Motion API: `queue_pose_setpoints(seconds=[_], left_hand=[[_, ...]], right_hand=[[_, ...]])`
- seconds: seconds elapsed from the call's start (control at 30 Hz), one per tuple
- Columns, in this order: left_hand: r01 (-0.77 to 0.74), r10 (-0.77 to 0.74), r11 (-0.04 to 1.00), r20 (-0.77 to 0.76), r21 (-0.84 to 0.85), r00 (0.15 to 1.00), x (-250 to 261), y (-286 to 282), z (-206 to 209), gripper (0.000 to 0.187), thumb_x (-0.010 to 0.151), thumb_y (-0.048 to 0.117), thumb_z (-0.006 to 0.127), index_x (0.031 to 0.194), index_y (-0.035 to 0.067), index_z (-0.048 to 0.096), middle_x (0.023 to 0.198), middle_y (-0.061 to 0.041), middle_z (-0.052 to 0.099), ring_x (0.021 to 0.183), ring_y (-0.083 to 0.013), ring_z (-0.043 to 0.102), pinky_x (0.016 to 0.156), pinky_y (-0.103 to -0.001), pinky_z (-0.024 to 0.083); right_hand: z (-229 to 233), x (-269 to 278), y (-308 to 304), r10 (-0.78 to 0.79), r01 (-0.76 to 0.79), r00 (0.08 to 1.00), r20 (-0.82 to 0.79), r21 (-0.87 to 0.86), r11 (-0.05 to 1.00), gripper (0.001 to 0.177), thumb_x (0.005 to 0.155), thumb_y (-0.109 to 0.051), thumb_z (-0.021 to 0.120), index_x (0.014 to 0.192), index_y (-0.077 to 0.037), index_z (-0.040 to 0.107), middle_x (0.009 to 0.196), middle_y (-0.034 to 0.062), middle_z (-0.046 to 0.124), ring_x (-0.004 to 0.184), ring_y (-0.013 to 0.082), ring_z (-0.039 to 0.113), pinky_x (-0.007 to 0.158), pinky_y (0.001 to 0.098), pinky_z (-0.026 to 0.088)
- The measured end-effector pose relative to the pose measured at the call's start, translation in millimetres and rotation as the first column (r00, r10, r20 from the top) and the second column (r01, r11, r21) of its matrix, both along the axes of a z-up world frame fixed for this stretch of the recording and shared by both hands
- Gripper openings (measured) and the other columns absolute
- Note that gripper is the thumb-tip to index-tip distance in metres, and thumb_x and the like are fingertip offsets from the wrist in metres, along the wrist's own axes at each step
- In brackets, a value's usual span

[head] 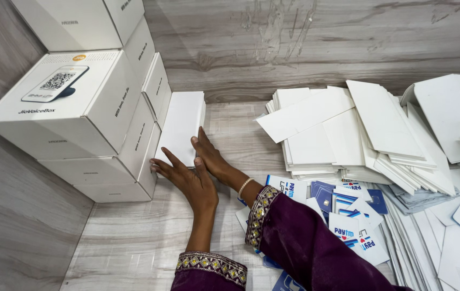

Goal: The person organizes white product boxes and small cards on a tiled floor. They stack the boxes into neat piles and then gather and align the cards into a separate stack.

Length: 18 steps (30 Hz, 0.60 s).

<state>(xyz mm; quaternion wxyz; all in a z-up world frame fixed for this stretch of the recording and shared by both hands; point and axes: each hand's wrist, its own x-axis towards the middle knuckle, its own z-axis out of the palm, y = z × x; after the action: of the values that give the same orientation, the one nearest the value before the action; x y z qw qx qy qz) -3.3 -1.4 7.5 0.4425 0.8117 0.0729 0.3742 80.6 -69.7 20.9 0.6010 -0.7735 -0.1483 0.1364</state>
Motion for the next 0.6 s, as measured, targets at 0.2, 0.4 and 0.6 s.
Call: queue_pose_setpoints(seconds=[0.2,0.4,0.6], left_hand=[[0.001,-0.013,0.989,0.075,0.150,0.997,-21,-9,21,0.071,0.111,0.052,0.026,0.166,0.008,0.014,0.174,-0.021,0.003,0.161,-0.0451,-0.005,0.130,-0.065,0.007],[0.239,-0.269,0.954,0.163,0.181,0.949,-34,-35,28,0.061,0.113,0.046,0.032,0.156,0.002,0.034,0.161,-0.022,0.036,0.155,-0.0428,0.023,0.125,-0.058,0.026],[0.516,-0.529,0.842,-0.062,-0.156,0.846,-44,-66,20,0.056,0.106,0.046,0.038,0.141,0.006,0.056,0.129,-0.016,0.066,0.117,-0.0264,0.067,0.095,-0.041,0.055]], right_hand=[[-10,-23,-21,0.138,-0.146,0.970,0.199,0.027,0.989,0.083,0.102,-0.057,0.032,0.163,-0.007,0.006,0.171,0.0165,0.010,0.158,0.0314,0.011,0.126,0.0433,0.018],[27,-61,-95,0.106,0.080,0.928,0.356,-0.470,0.879,0.055,0.100,-0.040,0.054,0.143,-0.007,0.058,0.148,0.0158,0.059,0.138,0.0295,0.057,0.116,0.0422,0.045],[81,-53,-169,0.102,0.735,0.561,0.821,-0.552,0.393,0.091,0.072,-0.053,0.073,0.146,-0.005,0.051,0.142,0.0368,0.048,0.131,0.0568,0.045,0.097,0.0695,0.041]])
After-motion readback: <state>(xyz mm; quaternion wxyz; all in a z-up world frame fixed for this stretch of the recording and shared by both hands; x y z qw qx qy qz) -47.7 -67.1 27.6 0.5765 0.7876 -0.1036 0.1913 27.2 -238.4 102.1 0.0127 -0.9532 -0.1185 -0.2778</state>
